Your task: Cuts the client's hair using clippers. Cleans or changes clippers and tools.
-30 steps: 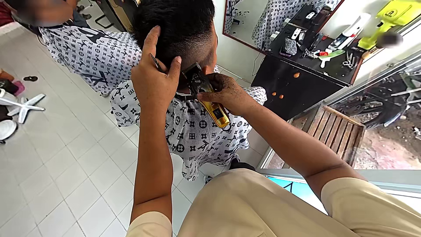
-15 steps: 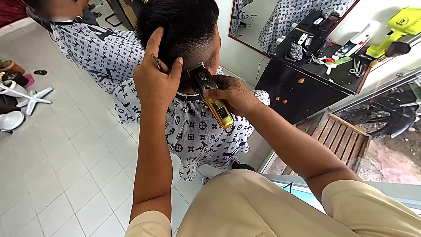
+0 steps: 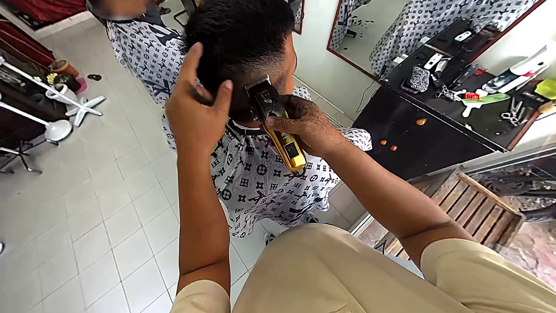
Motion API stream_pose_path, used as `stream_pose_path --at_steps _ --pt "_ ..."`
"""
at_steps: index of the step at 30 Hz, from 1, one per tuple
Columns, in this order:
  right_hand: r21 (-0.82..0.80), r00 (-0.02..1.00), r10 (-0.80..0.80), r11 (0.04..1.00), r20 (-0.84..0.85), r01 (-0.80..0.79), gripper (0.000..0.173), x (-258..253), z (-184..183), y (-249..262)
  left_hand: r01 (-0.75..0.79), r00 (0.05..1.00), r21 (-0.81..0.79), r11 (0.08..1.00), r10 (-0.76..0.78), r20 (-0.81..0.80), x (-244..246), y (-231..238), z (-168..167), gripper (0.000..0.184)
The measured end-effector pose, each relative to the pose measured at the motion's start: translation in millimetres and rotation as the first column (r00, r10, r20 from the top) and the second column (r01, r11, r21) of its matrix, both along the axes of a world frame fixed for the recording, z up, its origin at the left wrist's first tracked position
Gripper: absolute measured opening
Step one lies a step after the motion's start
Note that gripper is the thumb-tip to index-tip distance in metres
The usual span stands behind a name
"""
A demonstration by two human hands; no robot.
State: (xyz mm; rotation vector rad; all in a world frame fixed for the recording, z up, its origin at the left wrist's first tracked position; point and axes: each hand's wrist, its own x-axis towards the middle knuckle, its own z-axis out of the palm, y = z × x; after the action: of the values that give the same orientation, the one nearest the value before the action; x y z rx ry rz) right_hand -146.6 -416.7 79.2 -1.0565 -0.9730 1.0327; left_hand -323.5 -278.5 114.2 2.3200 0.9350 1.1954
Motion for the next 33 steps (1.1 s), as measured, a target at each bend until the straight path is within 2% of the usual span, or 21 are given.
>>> stream_pose_path --at_steps 2,3,4,5,6,7,9,11,12,15,19,21,23,24,25,26,27,28,30,33 --pt "0.053 0.997 -0.007 0.999 0.08 0.002 0.051 7.1 1.4 -4.2 0.049 0.966 -0.114 0.992 -0.018 0.259 -14.4 -6.0 -1.6 0.052" --pt "0.068 0.995 -0.008 0.998 0.095 0.001 0.053 12.3 0.2 -8.3 0.127 0.889 -0.189 0.974 -0.027 0.458 -20.0 -8.8 -2.6 0.036" --pt "0.071 0.998 0.001 0.997 0.066 -0.006 0.053 18.0 -3.2 -14.1 0.256 0.759 -0.266 0.929 -0.023 0.651 -23.1 -13.2 -2.7 0.016" --pt "0.064 1.0 0.016 0.998 -0.022 -0.015 0.051 23.6 -8.2 -21.3 0.412 0.614 -0.31 0.857 -0.009 0.79 -24.1 -20.4 -2.5 0.017" --pt "0.05 0.989 0.023 0.999 -0.144 -0.016 0.047 29.3 -13.9 -28.1 0.542 0.503 -0.318 0.778 0.003 0.865 -21.9 -28.3 -3.2 0.03" --pt "0.024 0.968 0.019 1.0 -0.25 -0.013 0.042 35.2 -19.6 -34.1 0.607 0.471 -0.336 0.72 0.015 0.882 -16.6 -36.5 -5.2 0.038" --pt "-0.025 0.926 0.026 0.999 -0.376 -0.039 0.039 47.7 -28.5 -43.0 0.605 0.514 -0.43 0.67 0.084 0.854 0.3 -50.2 -12.2 0.041" --pt "-0.036 0.906 0.053 0.997 -0.419 -0.075 0.035 59.4 -33.0 -46.3 0.538 0.569 -0.498 0.68 0.142 0.81 14.8 -57.7 -23.6 0.033" --pt "-0.03 0.903 0.073 0.995 -0.424 -0.095 0.033 63.9 -33.9 -47.4 0.528 0.566 -0.491 0.693 0.144 0.812 18.8 -60.2 -29.0 0.03" --pt "0.013 0.9 0.161 0.985 -0.406 -0.17 0.032 72.6 -37.7 -49.8 0.522 0.526 -0.414 0.746 0.101 0.845 26.5 -68.6 -30.5 0.034" --pt "0.025 0.923 0.211 0.977 -0.322 -0.214 0.045 72.0 -42.3 -46.8 0.395 0.686 -0.368 0.842 -0.003 0.728 38.4 -75.6 -34.6 0.019" --pt "-0.03 0.953 0.187 0.979 -0.238 -0.2 0.039 70.7 -40.1 -43.5 0.415 0.684 -0.321 0.851 -0.059 0.727 29.3 -65.1 -27.9 0.02" --pt "-0.079 0.973 0.18 0.978 -0.143 -0.193 0.038 72.9 -37.0 -37.9 0.439 0.62 -0.266 0.859 -0.075 0.781 12.8 -47.4 -5.0 0.031" --pt "-0.095 0.976 0.19 0.975 -0.103 -0.2 0.037 74.6 -33.6 -33.4 0.44 0.625 -0.216 0.871 -0.124 0.771 5.5 -37.5 7.7 0.034" --pt "-0.104 0.975 0.209 0.971 -0.071 -0.216 0.037 76.6 -29.1 -28.4 0.405 0.702 -0.188 0.895 -0.173 0.691 0.7 -28.2 19.4 0.029" --pt "-0.102 0.969 0.241 0.964 -0.048 -0.245 0.036 79.2 -24.0 -23.5 0.327 0.823 -0.176 0.929 -0.188 0.537 -1.1 -21.3 29.2 0.027" --pt "-0.094 0.959 0.277 0.955 -0.052 -0.281 0.035 81.9 -18.9 -18.3 0.218 0.93 -0.168 0.961 -0.153 0.333 0.1 -17.5 37.0 0.039" --pt "-0.086 0.949 0.308 0.946 -0.063 -0.313 0.035 84.5 -14.3 -13.4 0.104 0.986 -0.152 0.983 -0.082 0.145 4.7 -15.4 42.4 0.054" --pt "-0.069 0.934 0.347 0.933 -0.084 -0.353 0.035 89.2 -6.9 -4.7 -0.016 0.994 -0.131 0.991 0.002 -0.108 14.7 -12.2 47.7 0.073" --pt "-0.085 0.92 0.374 0.919 -0.116 -0.385 0.029 92.9 0.5 -0.7 -0.063 0.978 -0.097 0.993 0.042 -0.205 22.1 -6.2 43.3 0.078"
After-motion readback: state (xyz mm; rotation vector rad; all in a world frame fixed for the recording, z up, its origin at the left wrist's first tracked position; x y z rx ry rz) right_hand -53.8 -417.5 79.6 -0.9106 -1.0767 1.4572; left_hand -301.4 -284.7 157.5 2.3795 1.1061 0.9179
